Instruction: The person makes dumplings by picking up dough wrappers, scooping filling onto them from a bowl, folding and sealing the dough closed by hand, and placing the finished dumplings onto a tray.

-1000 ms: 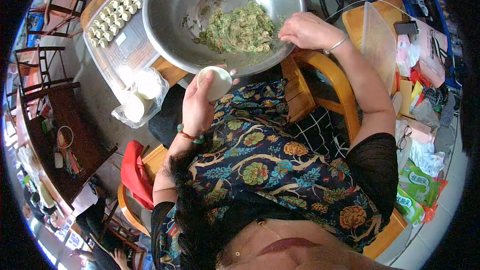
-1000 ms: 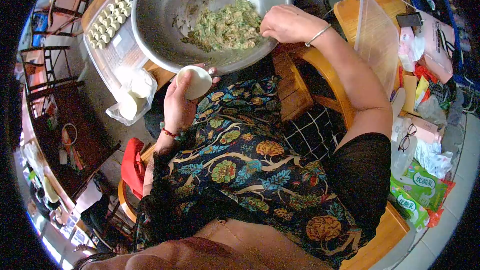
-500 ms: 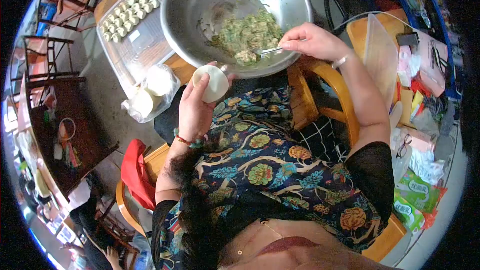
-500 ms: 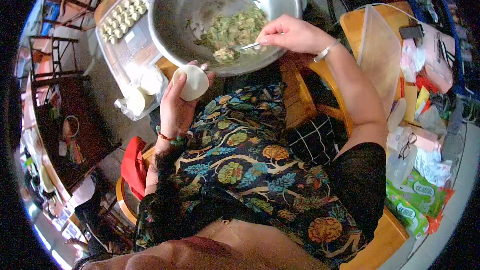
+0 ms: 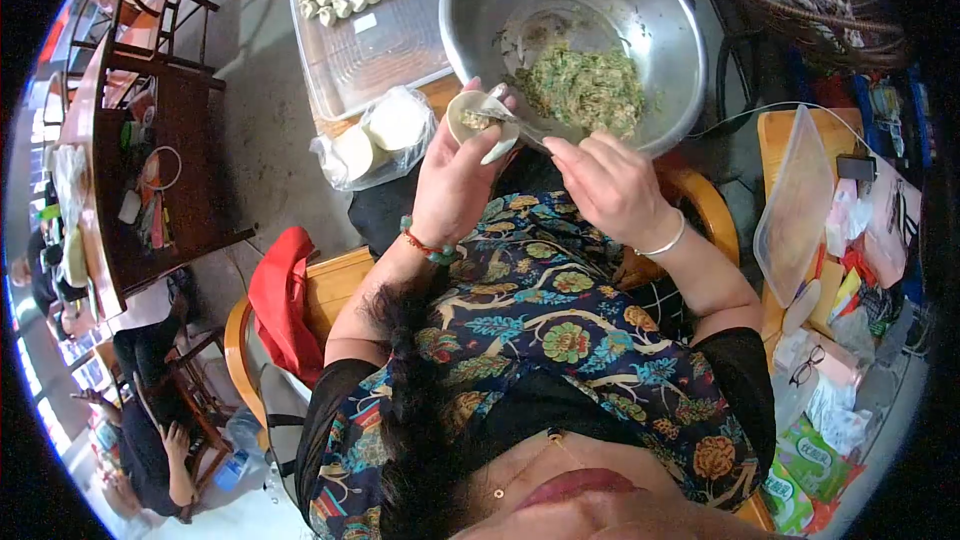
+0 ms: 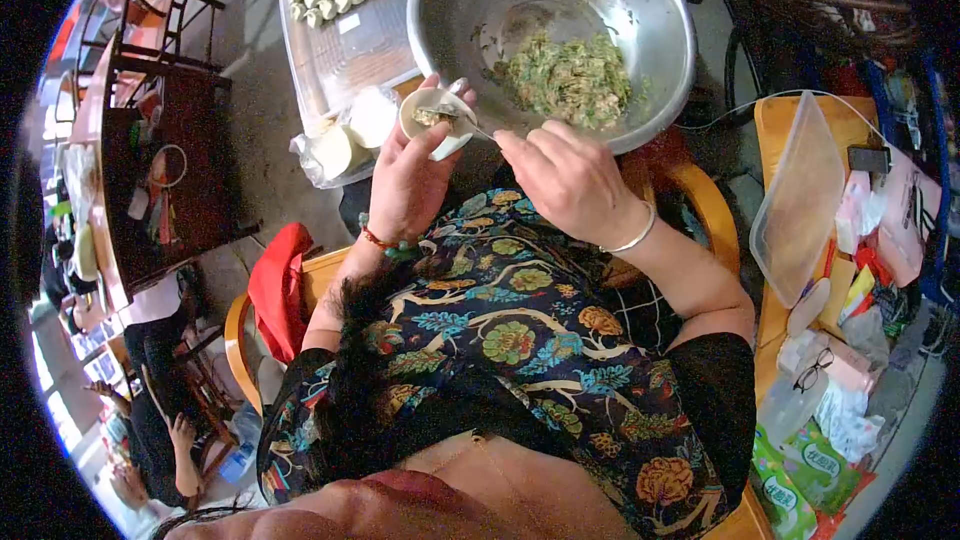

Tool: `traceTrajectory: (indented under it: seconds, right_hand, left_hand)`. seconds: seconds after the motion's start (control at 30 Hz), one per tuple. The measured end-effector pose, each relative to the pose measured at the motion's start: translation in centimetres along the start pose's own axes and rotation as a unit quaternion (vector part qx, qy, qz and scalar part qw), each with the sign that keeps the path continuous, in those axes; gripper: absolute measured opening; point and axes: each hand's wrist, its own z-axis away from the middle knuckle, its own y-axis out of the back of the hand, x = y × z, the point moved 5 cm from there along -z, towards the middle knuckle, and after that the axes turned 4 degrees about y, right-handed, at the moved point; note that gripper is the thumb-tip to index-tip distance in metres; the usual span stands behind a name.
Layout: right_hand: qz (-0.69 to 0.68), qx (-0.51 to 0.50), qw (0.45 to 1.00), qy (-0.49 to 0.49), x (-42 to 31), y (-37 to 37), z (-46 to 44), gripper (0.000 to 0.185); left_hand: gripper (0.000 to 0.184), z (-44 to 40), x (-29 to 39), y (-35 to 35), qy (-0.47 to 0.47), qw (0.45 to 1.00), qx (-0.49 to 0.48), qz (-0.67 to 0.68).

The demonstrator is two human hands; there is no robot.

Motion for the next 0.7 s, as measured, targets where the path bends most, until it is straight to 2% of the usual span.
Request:
traceTrajectory:
  seconds: [0.1, 0.27, 0.33, 0.4, 0.47, 0.63, 0.7]
  right_hand:
    - [-0.01, 0.005, 1.0, -0.007, -0.2, -0.5, 0.0, 0.03]
    - [-0.081, 0.028, 0.995, -0.047, 0.3, 0.3, -0.3, 0.029]
    - [-0.17, 0.06, 0.972, -0.15, 1.2, 0.7, -0.2, 0.022]
    - [-0.201, 0.083, 0.959, -0.182, 1.5, 0.8, -0.2, 0.017]
    - [-0.277, 0.112, 0.92, -0.253, 2.4, 0.9, 0.1, 0.015]
    - [-0.252, 0.07, 0.938, -0.228, 1.8, 1.7, -0.9, 0.015]
    - [-0.229, 0.014, 0.951, -0.207, 1.5, 1.2, -1.1, 0.017]
  left_hand:
    - [0.06, -0.1, -0.1, 0.4, 0.012, 0.999, 0.028, 0.016]
    - [0.053, -0.2, 0.5, 0.1, 0.022, 0.998, -0.035, 0.043]
    - [0.052, -0.3, 0.8, 0.1, 0.015, 0.998, -0.041, 0.053]
    - [0.052, -0.2, 1.1, 0.4, 0.009, 0.997, -0.046, 0.06]
    - [0.053, -0.1, 1.0, 1.2, 0.02, 0.998, -0.01, 0.06]
    - [0.06, -0.2, 1.5, -0.1, 0.012, 0.998, -0.045, 0.047]
    - [0.061, -0.1, 1.5, -0.4, 0.005, 0.996, -0.065, 0.06]
